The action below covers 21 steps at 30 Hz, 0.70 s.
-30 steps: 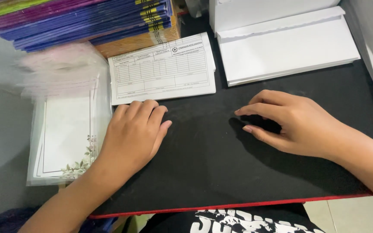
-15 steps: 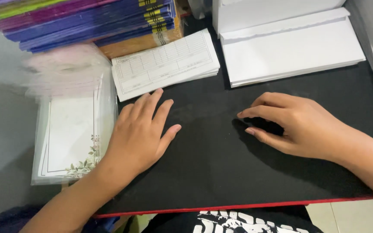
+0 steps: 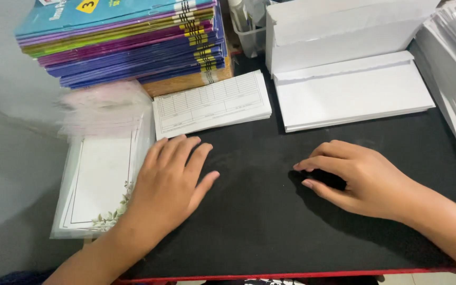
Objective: Folding printed documents and inserting them into white envelopes
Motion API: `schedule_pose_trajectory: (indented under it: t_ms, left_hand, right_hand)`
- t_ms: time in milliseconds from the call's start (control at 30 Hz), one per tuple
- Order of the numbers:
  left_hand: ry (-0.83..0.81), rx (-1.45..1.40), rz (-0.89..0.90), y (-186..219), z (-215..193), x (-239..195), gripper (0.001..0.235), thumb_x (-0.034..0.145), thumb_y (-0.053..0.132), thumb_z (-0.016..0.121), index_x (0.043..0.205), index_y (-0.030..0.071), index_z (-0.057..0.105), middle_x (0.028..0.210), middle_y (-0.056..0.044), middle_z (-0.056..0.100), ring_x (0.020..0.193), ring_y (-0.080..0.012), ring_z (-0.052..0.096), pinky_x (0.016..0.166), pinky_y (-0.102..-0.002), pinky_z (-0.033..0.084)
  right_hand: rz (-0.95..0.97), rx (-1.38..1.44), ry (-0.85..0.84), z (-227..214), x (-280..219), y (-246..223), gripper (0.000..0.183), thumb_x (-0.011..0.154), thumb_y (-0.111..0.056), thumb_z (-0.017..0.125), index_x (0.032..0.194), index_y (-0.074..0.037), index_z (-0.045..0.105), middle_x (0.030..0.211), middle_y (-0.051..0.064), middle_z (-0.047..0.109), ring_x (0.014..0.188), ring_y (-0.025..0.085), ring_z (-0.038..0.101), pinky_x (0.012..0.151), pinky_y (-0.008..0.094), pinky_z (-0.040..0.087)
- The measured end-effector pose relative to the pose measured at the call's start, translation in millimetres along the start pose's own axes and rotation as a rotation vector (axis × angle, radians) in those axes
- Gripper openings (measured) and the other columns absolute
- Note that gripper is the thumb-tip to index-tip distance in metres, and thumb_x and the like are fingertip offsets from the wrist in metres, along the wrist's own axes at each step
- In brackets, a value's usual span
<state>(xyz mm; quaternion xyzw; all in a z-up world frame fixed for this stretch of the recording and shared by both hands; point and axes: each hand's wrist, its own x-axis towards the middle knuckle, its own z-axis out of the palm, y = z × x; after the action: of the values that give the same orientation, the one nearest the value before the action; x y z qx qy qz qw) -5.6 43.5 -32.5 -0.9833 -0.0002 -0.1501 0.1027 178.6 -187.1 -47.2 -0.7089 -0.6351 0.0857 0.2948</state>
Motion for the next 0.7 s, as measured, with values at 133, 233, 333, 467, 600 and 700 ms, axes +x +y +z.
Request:
schedule_pose_trajectory:
  t_ms: [133, 233, 333, 467, 600, 700]
  left_hand:
    - [0.062, 0.253, -0.111, -9, 9, -4, 0.043, 0.080, 0.035, 0.059, 0.119, 0.017, 0.054, 0.118, -0.005, 0.055, 0.109, -0.0227, 0.052, 0.091, -0.039, 0.038]
    - [0.018, 0.312, -0.136, -10, 7, -8, 0.046, 0.082, 0.034, 0.058, 0.122, 0.014, 0.053, 0.116, -0.007, 0.056, 0.109, -0.0248, 0.052, 0.096, -0.043, 0.037]
    - [0.019, 0.070, -0.004, 6, 1, -1, 0.042, 0.082, 0.032, 0.057, 0.117, 0.009, 0.055, 0.113, -0.009, 0.058, 0.106, -0.0262, 0.053, 0.095, -0.042, 0.037]
    - [-0.114, -0.486, 0.223, 38, 1, 0, 0.058, 0.084, 0.043, 0.052, 0.128, 0.006, 0.043, 0.131, -0.018, 0.042, 0.122, -0.0368, 0.038, 0.102, -0.052, 0.023]
    - [-0.182, -0.489, 0.265, 51, 12, -7, 0.065, 0.084, 0.050, 0.048, 0.133, 0.009, 0.038, 0.139, -0.018, 0.031, 0.129, -0.0380, 0.027, 0.103, -0.054, 0.016]
    - [-0.183, -0.442, 0.219, 58, 11, -4, 0.061, 0.078, 0.045, 0.051, 0.125, 0.007, 0.044, 0.135, -0.018, 0.036, 0.125, -0.0378, 0.031, 0.102, -0.053, 0.019]
  right_hand:
    - [-0.039, 0.034, 0.004, 3, 1, -1, 0.021, 0.081, -0.023, 0.056, 0.097, -0.012, 0.063, 0.088, 0.003, 0.065, 0.075, 0.020, 0.063, 0.067, 0.030, 0.047]
    - [-0.017, 0.058, 0.080, 7, 0, -5, 0.023, 0.079, -0.021, 0.060, 0.099, -0.011, 0.066, 0.083, 0.002, 0.065, 0.072, 0.017, 0.062, 0.063, 0.028, 0.049]
    - [-0.131, 0.072, 0.105, 9, -1, -5, 0.019, 0.082, -0.020, 0.057, 0.096, -0.010, 0.064, 0.082, 0.003, 0.065, 0.065, 0.021, 0.056, 0.061, 0.032, 0.043]
    - [-0.173, -0.056, 0.126, 17, -4, -8, 0.020, 0.081, -0.023, 0.060, 0.098, -0.014, 0.064, 0.086, 0.002, 0.061, 0.075, 0.021, 0.054, 0.068, 0.033, 0.041]
    - [-0.181, -0.119, 0.143, 25, -9, -8, 0.023, 0.080, -0.023, 0.061, 0.099, -0.012, 0.064, 0.097, 0.007, 0.055, 0.091, 0.026, 0.055, 0.079, 0.038, 0.043]
    - [-0.165, -0.125, 0.147, 25, -10, -10, 0.024, 0.079, -0.023, 0.061, 0.101, -0.013, 0.061, 0.103, 0.009, 0.055, 0.101, 0.028, 0.053, 0.086, 0.040, 0.041]
